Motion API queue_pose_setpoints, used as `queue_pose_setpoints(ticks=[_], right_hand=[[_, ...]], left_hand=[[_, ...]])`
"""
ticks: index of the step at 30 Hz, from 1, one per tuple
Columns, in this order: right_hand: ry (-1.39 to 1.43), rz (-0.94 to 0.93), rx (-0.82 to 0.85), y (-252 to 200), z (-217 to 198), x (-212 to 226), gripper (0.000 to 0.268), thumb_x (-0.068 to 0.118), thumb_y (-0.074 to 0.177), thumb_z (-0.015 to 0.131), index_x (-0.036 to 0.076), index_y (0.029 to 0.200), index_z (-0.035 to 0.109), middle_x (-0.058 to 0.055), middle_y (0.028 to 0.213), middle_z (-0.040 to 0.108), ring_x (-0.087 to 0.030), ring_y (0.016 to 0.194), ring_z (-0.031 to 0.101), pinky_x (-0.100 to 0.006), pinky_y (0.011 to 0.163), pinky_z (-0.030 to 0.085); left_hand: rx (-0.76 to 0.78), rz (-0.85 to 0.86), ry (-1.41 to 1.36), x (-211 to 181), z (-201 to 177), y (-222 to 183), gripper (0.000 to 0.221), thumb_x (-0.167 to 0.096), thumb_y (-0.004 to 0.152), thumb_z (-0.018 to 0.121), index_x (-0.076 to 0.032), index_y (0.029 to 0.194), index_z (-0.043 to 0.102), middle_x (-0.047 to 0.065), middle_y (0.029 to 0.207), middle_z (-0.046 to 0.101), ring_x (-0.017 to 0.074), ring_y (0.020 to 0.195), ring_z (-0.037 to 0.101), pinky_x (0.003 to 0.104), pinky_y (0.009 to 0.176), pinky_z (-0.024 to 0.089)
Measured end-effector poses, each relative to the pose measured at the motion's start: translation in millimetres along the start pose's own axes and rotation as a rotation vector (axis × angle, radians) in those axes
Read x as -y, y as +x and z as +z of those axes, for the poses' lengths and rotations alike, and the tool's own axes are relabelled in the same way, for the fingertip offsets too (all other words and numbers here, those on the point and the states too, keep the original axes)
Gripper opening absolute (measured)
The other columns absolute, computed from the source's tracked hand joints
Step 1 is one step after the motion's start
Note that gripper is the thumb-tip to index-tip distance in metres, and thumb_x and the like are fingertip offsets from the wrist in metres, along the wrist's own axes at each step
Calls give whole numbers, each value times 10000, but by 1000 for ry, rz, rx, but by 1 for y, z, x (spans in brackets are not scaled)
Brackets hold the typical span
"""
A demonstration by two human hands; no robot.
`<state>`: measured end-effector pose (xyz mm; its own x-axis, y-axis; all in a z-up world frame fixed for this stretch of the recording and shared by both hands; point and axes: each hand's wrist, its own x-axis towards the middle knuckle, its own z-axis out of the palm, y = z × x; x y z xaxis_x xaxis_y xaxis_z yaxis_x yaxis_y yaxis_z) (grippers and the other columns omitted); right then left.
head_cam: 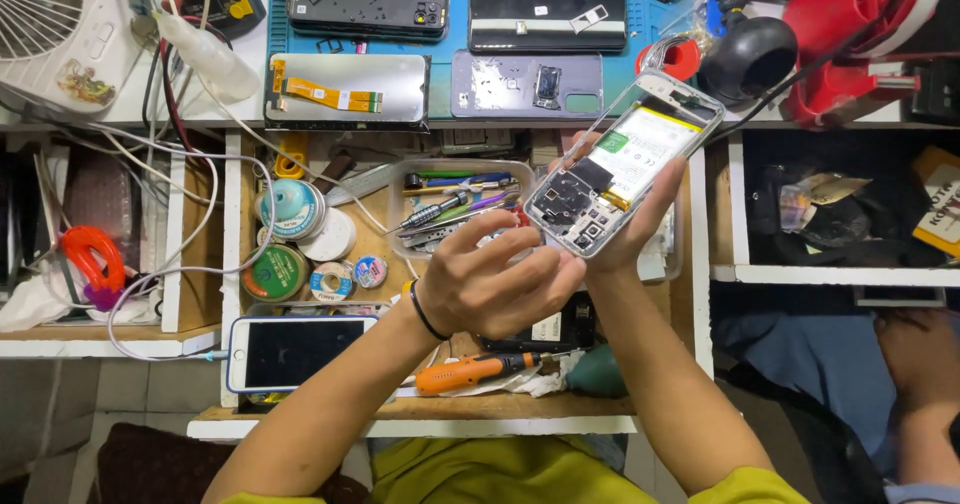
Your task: The person is disassembling a mobile phone to test the screen and internal connections, handling the battery and frame.
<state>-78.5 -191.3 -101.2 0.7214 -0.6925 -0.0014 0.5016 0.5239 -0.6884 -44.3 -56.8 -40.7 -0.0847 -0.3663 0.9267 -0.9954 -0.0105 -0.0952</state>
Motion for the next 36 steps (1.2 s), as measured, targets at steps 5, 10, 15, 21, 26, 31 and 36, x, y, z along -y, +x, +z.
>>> queue_pose_setpoints(ticks=[5,10,15,21,26,31,36], right_hand=[[24,-94,128,-4,-5,-6,778,691,936,421,99,1425,296,-122,996,534,-221,869,573,-404,853,571],[135,-99,123,-10,8,-3,800,693,920,437,156,1487,262,-90,1049,536,-181,918,532,-363,907,519],[93,-134,140,-10,6,-5,847,732,905,439,164,1500,241,-92,1049,515,-191,933,518,-374,905,505],[18,-150,95,-4,-8,-8,767,688,937,455,184,1488,277,-126,1106,525,-227,954,529,-424,923,520],[26,-108,32,-9,1,2,835,678,922,487,146,1520,251,-107,1163,509,-215,1024,519,-434,1008,501],[9,-185,20,-11,1,-1,797,648,931,483,153,1517,265,-126,1178,493,-242,1021,520,-449,986,504],[-20,-282,15,-18,2,-7,742,603,946,477,165,1514,285,-154,1201,470,-282,1017,521,-473,952,510]], left_hand=[[-1,22,27,2,-5,-3,94,-55,883,702,-128,851,749,36,736,627,192,672,638,385,690,597],[2,30,35,0,-6,-4,104,-42,882,687,-115,826,737,46,750,635,201,687,660,384,687,601],[-8,8,29,-5,1,-13,86,-58,889,714,-127,847,745,46,743,652,203,701,684,392,679,616],[-18,114,-40,4,-8,11,129,-26,914,687,-150,884,670,28,856,615,239,803,689,418,710,634],[61,135,-34,5,-4,17,230,-53,984,610,-225,1135,632,27,1059,652,245,1009,707,448,835,636],[211,124,-40,-1,-3,22,309,-16,996,520,-227,1190,636,48,1143,732,249,1161,696,491,999,583],[348,107,-49,-1,-9,25,256,-65,976,584,-205,1182,644,64,1083,754,252,1199,684,490,1128,483]])
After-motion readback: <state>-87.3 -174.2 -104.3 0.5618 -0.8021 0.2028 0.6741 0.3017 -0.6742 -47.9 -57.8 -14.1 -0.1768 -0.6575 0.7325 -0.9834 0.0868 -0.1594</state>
